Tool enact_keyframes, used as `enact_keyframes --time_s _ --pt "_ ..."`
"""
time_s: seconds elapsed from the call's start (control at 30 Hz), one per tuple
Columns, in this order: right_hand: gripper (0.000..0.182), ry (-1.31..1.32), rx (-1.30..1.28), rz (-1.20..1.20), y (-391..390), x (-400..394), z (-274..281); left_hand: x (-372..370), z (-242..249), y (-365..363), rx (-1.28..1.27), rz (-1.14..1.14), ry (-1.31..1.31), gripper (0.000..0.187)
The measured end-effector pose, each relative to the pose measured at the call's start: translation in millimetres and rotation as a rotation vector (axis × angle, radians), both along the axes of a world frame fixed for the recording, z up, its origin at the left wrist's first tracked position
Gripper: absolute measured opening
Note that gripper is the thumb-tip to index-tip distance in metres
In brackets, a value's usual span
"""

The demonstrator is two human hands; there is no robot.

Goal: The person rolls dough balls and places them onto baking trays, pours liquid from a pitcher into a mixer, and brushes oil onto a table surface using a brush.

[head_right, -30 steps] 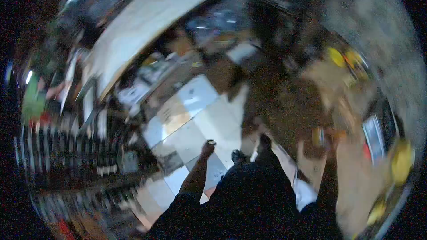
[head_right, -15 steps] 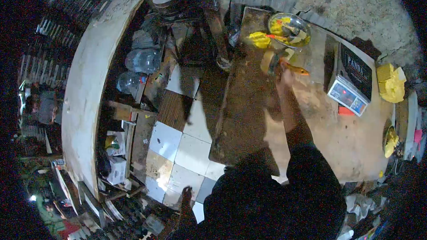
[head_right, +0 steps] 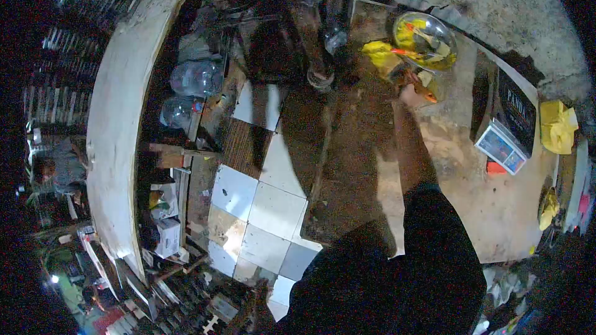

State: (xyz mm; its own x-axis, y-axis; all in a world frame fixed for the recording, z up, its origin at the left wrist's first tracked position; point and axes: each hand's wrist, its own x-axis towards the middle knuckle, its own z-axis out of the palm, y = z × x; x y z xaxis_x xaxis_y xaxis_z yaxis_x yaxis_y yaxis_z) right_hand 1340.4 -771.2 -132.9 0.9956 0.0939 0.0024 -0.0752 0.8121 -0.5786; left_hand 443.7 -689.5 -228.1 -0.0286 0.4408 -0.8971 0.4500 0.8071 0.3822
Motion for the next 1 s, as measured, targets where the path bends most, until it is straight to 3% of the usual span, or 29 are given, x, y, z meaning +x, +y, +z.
enact_keyframes --time_s 0.03,0.07,0.13,0.2,0.27,0.37,0.47,0.5,0.57,0.6,0.7,0.77,0.8,0.87,0.9,0.93,0.97,1.0 --pt "0.021 0.356 -0.197 -0.277 6.2 -3.7 6.1 -6.8 -2.4 7.5 -0.012 0.169 -0.208 0.033" --pt "0.024 0.157 -0.36 -0.154 -10.6 9.9 -34.1 0.9 8.0 17.5 -0.051 0.341 -0.413 0.028" --pt "0.029 -0.101 -0.875 0.033 -52.4 49.2 -100.1 9.1 8.5 29.9 0.016 0.223 -0.443 0.033" --pt "0.027 0.015 -0.499 0.103 -41.7 50.4 -98.7 -8.1 -7.5 27.3 0.184 0.063 -0.468 0.038" --pt "0.026 0.095 -0.226 0.209 -32.6 65.2 -97.8 -30.8 -30.6 12.2 0.732 -0.546 -0.145 0.028" --pt "0.025 0.202 0.052 0.344 -38.0 93.1 -125.7 -27.4 19.9 12.0 0.436 -0.475 0.271 0.023" --pt "0.033 -0.132 -0.438 0.138 -42.9 45.9 -100.7 -44.7 40.9 -9.3 0.438 -0.425 0.504 0.031" --pt "0.033 -0.056 -0.496 0.07 -31.8 25.4 -85.9 -78.6 2.4 -31.0 0.544 -0.33 0.417 0.036" --pt "0.033 0.055 -0.506 -0.012 -6.9 -13.2 -65.9 -106.0 -13.4 -47.9 0.172 -0.168 0.186 0.013" --pt "0.032 0.092 -0.498 -0.034 8.9 -35.5 -57.2 -128.2 -21.0 -45.1 -0.099 0.258 -0.387 0.017" --pt "0.032 0.16 -0.473 -0.049 70.3 -89.7 -41.2 -161.3 -51.5 -29.2 -0.018 0.051 -0.438 0.026" --pt "0.032 0.175 -0.476 -0.016 119.4 -122.1 -23.1 -165.7 -59.9 -2.8 0.265 0.542 -0.647 0.034" --pt "0.032 0.174 -0.474 0.006 146.6 -136.0 -12.7 -176.7 -75.4 36.4 0.268 -0.135 -0.118 0.031" --pt "0.032 0.156 -0.456 0.064 209.0 -163.0 23.4 -176.9 -120.6 107.6 0.739 -0.325 0.096 0.038" --pt "0.032 0.149 -0.443 0.09 240.4 -173.1 39.4 -172.1 -124.4 145.2 0.96 -0.4 0.27 0.041" --pt "0.032 0.154 -0.427 0.117 274.7 -185.4 58.6 -167.2 -105.6 179.2 0.843 -0.35 0.356 0.042" --pt "0.033 0.199 -0.42 0.107 316.6 -212.1 92.2 -120.0 8.6 231.4 0.682 -0.176 0.446 0.041" --pt "0.033 0.244 -0.412 0.097 359.5 -242.0 128.6 -116.7 6.0 263.3 0.861 -0.108 0.372 0.037"
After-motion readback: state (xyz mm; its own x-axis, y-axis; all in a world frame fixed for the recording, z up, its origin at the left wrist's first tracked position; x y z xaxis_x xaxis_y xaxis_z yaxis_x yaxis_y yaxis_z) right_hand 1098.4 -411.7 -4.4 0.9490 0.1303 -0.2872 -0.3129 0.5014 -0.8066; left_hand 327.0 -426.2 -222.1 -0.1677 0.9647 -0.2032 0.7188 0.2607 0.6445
